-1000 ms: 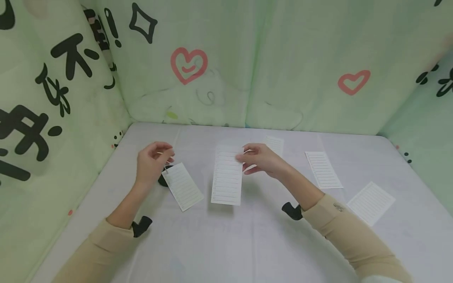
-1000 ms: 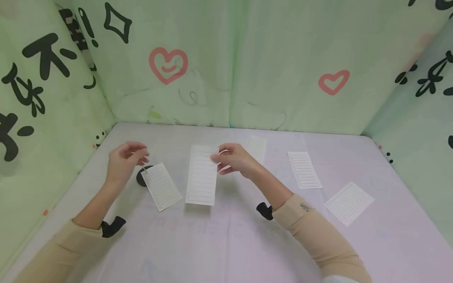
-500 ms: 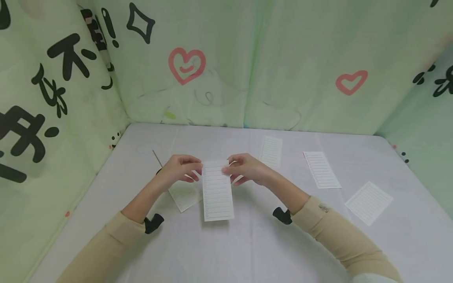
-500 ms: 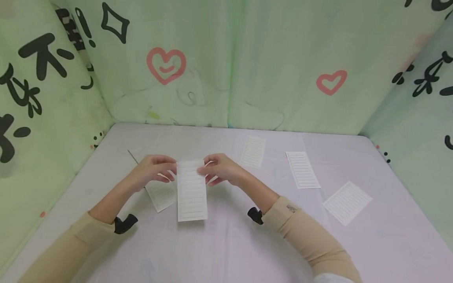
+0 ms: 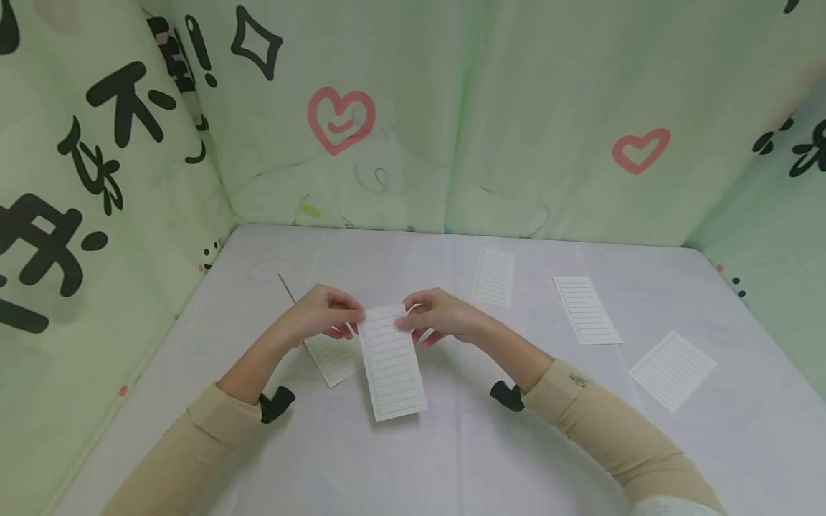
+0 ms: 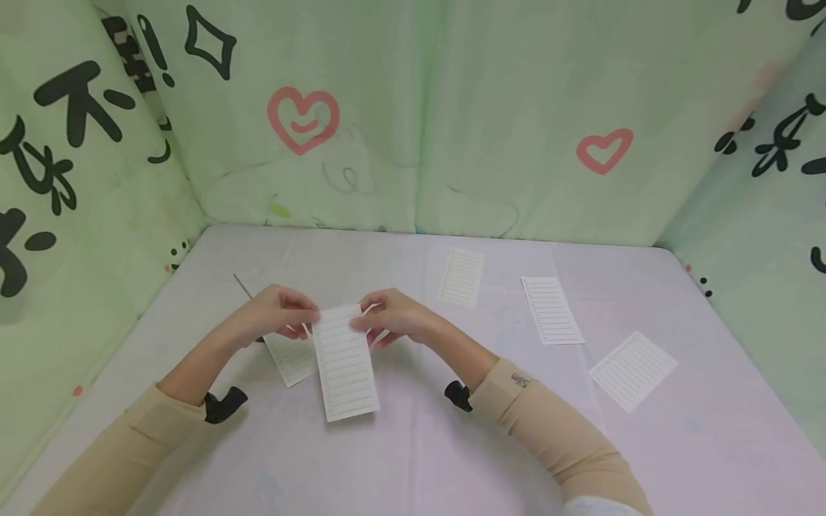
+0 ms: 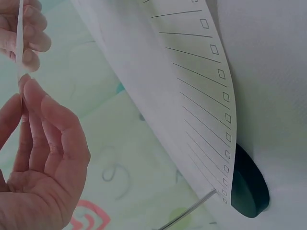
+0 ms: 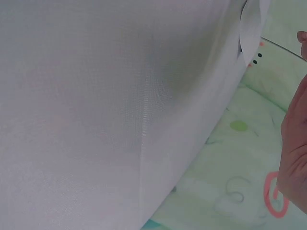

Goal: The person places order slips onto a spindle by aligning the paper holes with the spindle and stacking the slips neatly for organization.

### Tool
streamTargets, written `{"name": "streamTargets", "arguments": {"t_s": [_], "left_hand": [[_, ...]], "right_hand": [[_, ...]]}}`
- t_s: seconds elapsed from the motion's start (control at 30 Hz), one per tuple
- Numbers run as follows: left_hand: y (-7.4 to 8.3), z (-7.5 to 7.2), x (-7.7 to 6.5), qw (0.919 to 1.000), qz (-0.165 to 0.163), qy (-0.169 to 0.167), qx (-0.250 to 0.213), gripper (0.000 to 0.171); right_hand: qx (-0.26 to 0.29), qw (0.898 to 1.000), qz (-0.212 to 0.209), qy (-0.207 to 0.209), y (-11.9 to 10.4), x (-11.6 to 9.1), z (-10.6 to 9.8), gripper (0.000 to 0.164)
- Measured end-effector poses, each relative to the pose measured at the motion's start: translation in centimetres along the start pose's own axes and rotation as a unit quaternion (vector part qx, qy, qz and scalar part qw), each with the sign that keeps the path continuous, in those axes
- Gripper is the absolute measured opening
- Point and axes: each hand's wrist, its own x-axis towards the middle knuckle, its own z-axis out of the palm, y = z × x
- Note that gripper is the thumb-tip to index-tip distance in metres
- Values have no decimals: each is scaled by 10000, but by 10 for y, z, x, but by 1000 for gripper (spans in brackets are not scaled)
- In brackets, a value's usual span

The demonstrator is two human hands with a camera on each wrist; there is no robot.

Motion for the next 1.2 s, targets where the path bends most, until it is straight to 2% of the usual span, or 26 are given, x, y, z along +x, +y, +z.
{"name": "streamTargets", "arguments": {"t_s": [0.2, 0.37, 0.57, 0.87, 1.03, 1.2], "left_hand": [[1, -7, -3, 9997, -163, 206, -7, 25], [3, -23, -8, 9980, -203, 585, -90, 30], [7, -42, -19, 9932, -159, 1056, -463, 34], [11, -63, -34, 9844, -259, 1731, -162, 39], [9, -75, -38, 9831, -331, 1801, -60, 43], [2, -88, -38, 9831, -488, 1750, -237, 45]], "right_hand": [[97, 9999, -87, -90, 0, -1, 1, 17], [198, 9996, -52, -179, -1, -3, 3, 18], [142, 9993, -200, -286, -4, -5, 8, 20], [191, 9989, -409, -158, -9, 6, 21, 22], [223, 9988, -427, -47, -17, 16, 28, 23], [257, 9988, -410, -84, -23, 25, 36, 23]]}}
